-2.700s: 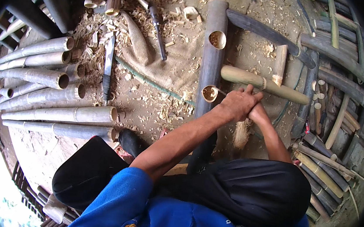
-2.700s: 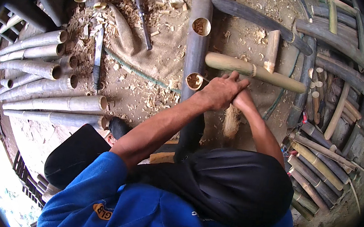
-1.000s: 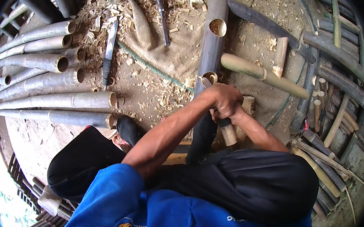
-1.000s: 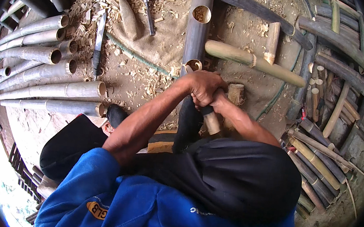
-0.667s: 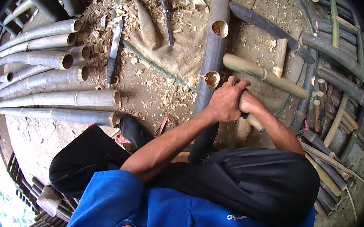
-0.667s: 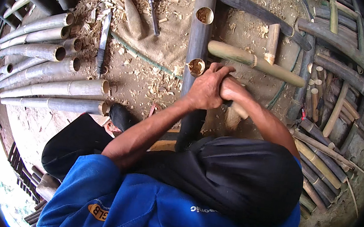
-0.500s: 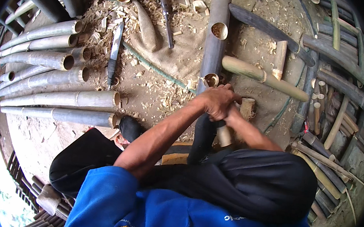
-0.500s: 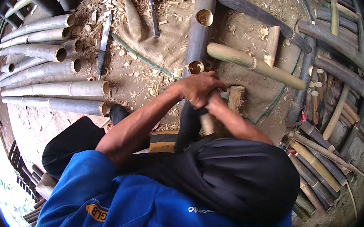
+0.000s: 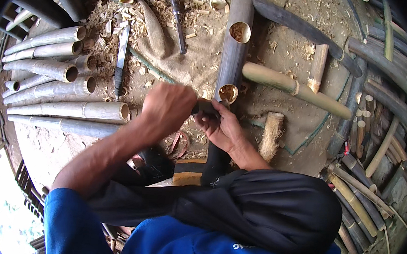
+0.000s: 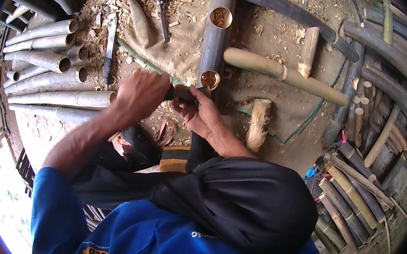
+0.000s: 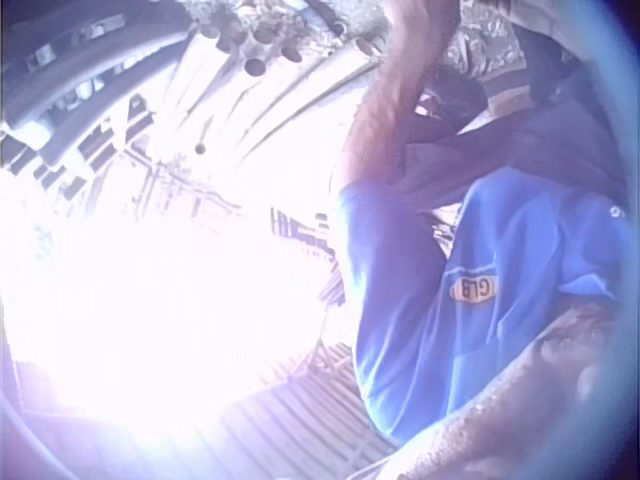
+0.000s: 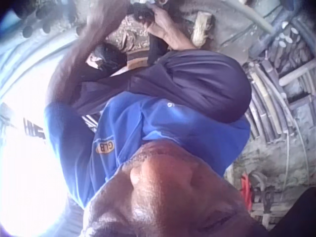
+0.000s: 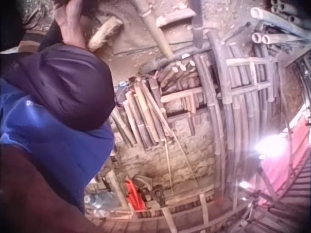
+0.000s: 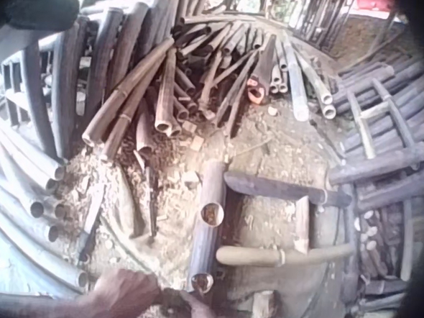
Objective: The person shaves bamboo poles with a knife and fits the shaped pieces together to assemble a small frame structure.
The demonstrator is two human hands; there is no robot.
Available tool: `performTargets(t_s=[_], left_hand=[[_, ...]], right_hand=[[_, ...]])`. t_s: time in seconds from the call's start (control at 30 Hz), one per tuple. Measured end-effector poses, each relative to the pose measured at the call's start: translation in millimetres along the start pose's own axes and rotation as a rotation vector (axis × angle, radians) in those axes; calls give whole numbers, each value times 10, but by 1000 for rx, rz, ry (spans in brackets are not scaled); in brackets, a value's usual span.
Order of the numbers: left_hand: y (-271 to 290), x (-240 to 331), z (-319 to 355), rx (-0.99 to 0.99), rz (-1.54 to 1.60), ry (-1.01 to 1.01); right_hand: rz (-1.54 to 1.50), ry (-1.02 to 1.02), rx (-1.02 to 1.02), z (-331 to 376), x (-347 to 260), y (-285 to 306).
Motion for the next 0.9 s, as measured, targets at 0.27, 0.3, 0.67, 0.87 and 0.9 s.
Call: performTargets(t_s=[0.27, 0.3, 0.67, 0.87, 0.9], left_hand=[[-552, -489, -650, -706, 667, -121], [-786, -374, -505, -597, 766, -200], [-622, 744, 128, -177, 429, 117], [305, 75, -106, -115, -21, -212], [261, -30, -147, -116, 28, -254]], right_hand=[[203, 113, 313, -109, 28, -393], [338, 87, 341, -68, -11, -390], [695, -91, 336, 326, -443, -282], [35, -85, -95, 162, 70, -161], [48, -62, -82, 159, 67, -181]])
Point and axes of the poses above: each hand's wrist, its own z-axis away from the middle knuckle, its own y-axis out of the back of the hand, x = y × z, the point moved 1 cm from there along -z, towards the middle knuckle, and after that the axes turned 13 degrees about -z, right-handed, at the moved point
